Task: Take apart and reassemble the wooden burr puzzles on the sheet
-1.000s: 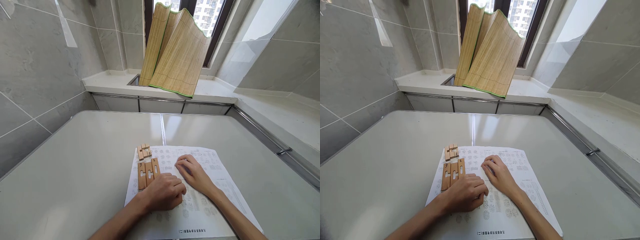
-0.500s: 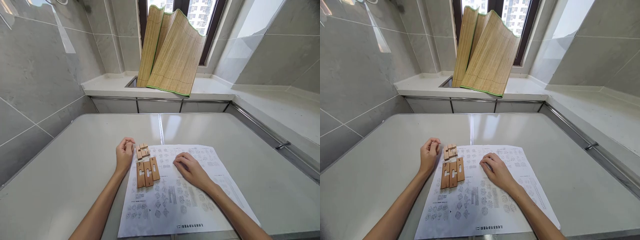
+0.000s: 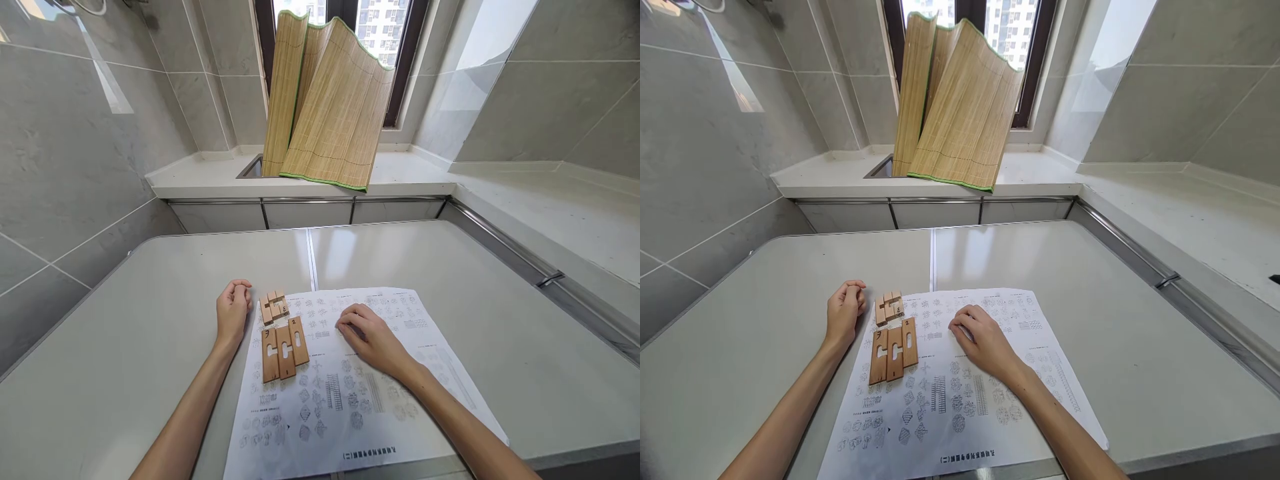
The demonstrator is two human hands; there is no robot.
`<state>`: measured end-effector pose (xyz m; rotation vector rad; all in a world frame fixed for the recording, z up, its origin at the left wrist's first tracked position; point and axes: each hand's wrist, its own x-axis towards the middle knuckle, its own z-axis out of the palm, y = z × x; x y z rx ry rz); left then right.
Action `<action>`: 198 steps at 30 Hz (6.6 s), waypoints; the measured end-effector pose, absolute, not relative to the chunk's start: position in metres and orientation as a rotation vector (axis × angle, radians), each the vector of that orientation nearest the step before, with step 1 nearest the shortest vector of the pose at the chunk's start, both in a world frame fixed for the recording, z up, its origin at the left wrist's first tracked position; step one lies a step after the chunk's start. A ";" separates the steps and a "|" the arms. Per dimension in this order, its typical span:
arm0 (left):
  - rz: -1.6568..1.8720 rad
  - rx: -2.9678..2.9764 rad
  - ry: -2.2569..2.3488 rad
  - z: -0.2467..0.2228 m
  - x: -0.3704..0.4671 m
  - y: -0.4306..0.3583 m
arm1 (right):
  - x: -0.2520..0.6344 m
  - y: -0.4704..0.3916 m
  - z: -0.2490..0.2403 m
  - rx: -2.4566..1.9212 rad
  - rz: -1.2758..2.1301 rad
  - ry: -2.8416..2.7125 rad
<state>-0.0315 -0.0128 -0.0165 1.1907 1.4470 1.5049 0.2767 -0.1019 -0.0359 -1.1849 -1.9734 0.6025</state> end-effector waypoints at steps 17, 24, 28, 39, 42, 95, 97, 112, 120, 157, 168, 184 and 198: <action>1.364 1.349 1.556 -0.019 -0.043 0.021 | 0.280 -0.086 -0.042 -1.132 0.705 -1.942; 1.289 1.420 1.625 -0.014 -0.039 0.014 | 0.282 -0.087 -0.039 -1.121 0.729 -1.938; 1.245 1.441 1.655 -0.010 -0.037 0.009 | 0.281 -0.087 -0.039 -1.117 0.720 -1.940; 1.136 1.525 1.794 -0.005 -0.043 -0.004 | 0.273 -0.085 -0.039 -1.108 0.674 -1.940; 1.123 1.526 1.795 -0.007 -0.045 -0.009 | 0.272 -0.085 -0.040 -1.106 0.662 -1.944; 0.996 2.254 1.457 -0.004 -0.011 -0.058 | 0.274 -0.090 -0.040 -1.137 0.638 -2.022; 0.959 2.310 1.300 -0.007 0.005 -0.070 | 0.274 -0.090 -0.041 -1.133 0.636 -2.018; 0.610 2.440 0.989 -0.021 0.052 -0.105 | 0.274 -0.089 -0.037 -1.147 0.704 -1.938; 0.625 2.546 1.051 -0.010 0.042 -0.095 | 0.275 -0.090 -0.038 -1.150 0.707 -1.951; 0.747 1.222 0.826 0.000 0.028 -0.089 | 0.287 -0.090 -0.027 -0.939 1.688 -1.413; 0.780 1.417 1.085 -0.001 0.019 -0.083 | 0.289 -0.088 -0.034 -1.044 1.552 -1.473; 0.489 2.391 1.230 -0.008 0.012 -0.082 | 0.288 -0.089 -0.028 -1.108 1.557 -1.459; 0.576 2.558 1.163 -0.016 0.030 -0.090 | 0.287 -0.088 -0.035 -1.044 1.569 -1.425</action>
